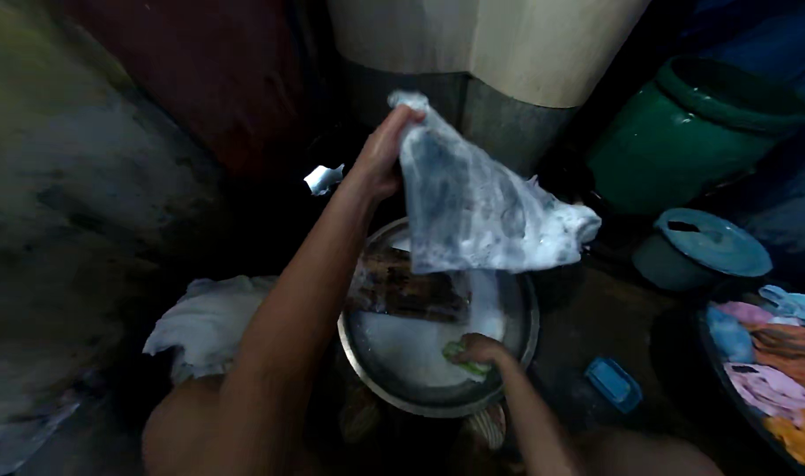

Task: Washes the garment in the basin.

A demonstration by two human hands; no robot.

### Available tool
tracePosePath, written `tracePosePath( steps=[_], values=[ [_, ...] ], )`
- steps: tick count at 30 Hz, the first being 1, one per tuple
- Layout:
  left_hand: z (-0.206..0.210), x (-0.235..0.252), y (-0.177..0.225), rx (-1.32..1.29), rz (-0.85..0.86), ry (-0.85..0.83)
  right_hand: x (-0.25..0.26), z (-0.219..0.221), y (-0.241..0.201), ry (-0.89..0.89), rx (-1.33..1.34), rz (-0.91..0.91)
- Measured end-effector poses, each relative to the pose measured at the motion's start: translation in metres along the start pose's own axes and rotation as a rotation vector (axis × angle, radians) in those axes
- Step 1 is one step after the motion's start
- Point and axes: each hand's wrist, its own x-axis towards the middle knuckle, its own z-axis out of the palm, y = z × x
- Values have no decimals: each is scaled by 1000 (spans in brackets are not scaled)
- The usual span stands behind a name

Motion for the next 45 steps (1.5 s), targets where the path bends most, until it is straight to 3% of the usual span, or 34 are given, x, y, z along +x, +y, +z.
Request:
tracePosePath(
  steps=[3,5,6,7,8,10,12,14,16,17,18,19,21,22,24,26,27,29,31,34,36,38,41,42,43,45],
  values=[
    [-92,-15,-72,167,-303,137,6,4,-12,-172,-249,96],
    [-142,-57,-132,350,-548,247,9,15,-19,-180,-333,206],
    [-168,-85,-171,477,-588,229,12,25,-24,-146,-358,234],
    [-196,-113,-213,650,-513,167,18,38,-28,-93,-370,226],
    [-206,-128,-233,742,-574,164,24,52,-37,-56,-360,192],
    [-195,-133,-237,828,-714,240,39,83,-67,-75,-339,92],
    [-188,-128,-234,949,-796,232,56,101,-93,-103,-146,-7],
    [-202,-127,-236,1139,-673,187,62,88,-123,-16,305,-124],
    [-222,-133,-244,1336,-378,185,48,56,-175,96,670,-312],
    [-232,-136,-251,1338,-249,200,40,42,-205,185,737,-399],
    [-233,-140,-251,1275,-229,225,34,33,-235,300,719,-471],
    [-226,-142,-240,1188,-333,259,32,30,-264,429,644,-535],
    [-204,-142,-207,1025,-699,297,43,38,-303,647,397,-646],
    [-203,-147,-208,988,-731,337,52,44,-303,649,214,-595],
    [-216,-154,-233,1052,-523,394,72,50,-251,539,20,-302],
    [-231,-139,-230,1018,-498,264,88,44,-155,640,21,-9],
    [-241,-137,-244,1006,-389,246,87,38,-113,723,3,95],
    [-257,-147,-283,1038,-153,270,73,30,-77,747,58,243],
    [-263,-144,-288,1044,-114,283,65,17,-118,747,152,210],
    [-265,-144,-283,1017,-161,266,65,40,-238,731,302,-227],
    [-263,-154,-281,931,-168,235,82,65,-274,624,242,-395],
    [-265,-149,-280,887,-123,253,99,68,-229,645,127,-328],
    [-260,-148,-285,956,-138,278,85,52,-87,760,17,34],
    [-259,-150,-286,984,-124,287,72,45,-63,754,28,131],
    [-259,-148,-287,1019,-122,293,64,37,-62,750,55,171],
    [-260,-145,-289,1063,-117,304,56,30,-114,828,175,59]
  ],
)
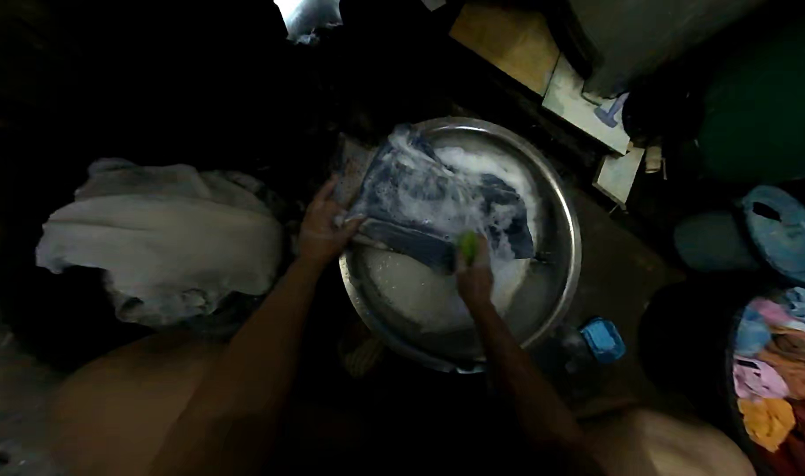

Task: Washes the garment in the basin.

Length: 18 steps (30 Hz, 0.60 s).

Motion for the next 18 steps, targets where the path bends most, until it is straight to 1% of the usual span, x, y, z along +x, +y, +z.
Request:
tracePosePath(
  steps=[1,3,4,5,6,7,8,9,10,11,12,13,15,16,17,18],
  values=[
    [1,0,-1,2,6,-2,-7,10,-40,27,120,-95],
    [0,-5,-6,-45,19,-19,-25,45,-115,-25,308,-313],
    [-1,-8,-7,-95,35,-23,-29,61,-137,-95,316,-380],
    [-3,-8,-6,-141,48,-25,-27,69,-141,-173,271,-402],
    [-4,-6,-6,-154,47,-36,-21,72,-120,-200,198,-374],
    [-4,-4,-6,-133,30,-46,-13,70,-80,-174,112,-305],
    [-2,-1,-8,-115,36,-21,-4,61,-34,-118,22,-207],
    [1,-1,-10,-101,41,1,1,44,8,-97,-58,-78],
    [2,-4,-9,-86,41,3,2,27,39,-89,-121,23],
    [1,-4,-6,-64,28,-7,4,14,51,-81,-145,69],
    [0,-1,-4,-40,14,-13,6,8,41,-65,-119,68],
    [0,0,-2,-31,-1,-21,3,7,18,-41,-52,25],
    [0,1,1,-39,-16,-35,-9,26,-56,-19,140,-198],
    [-2,0,0,-57,-11,-48,-17,41,-94,-63,206,-317],
    [-3,-3,-2,-91,2,-55,-24,51,-122,-138,222,-383],
    [-4,-4,-2,-120,15,-51,-23,56,-131,-199,188,-395]
  ],
)
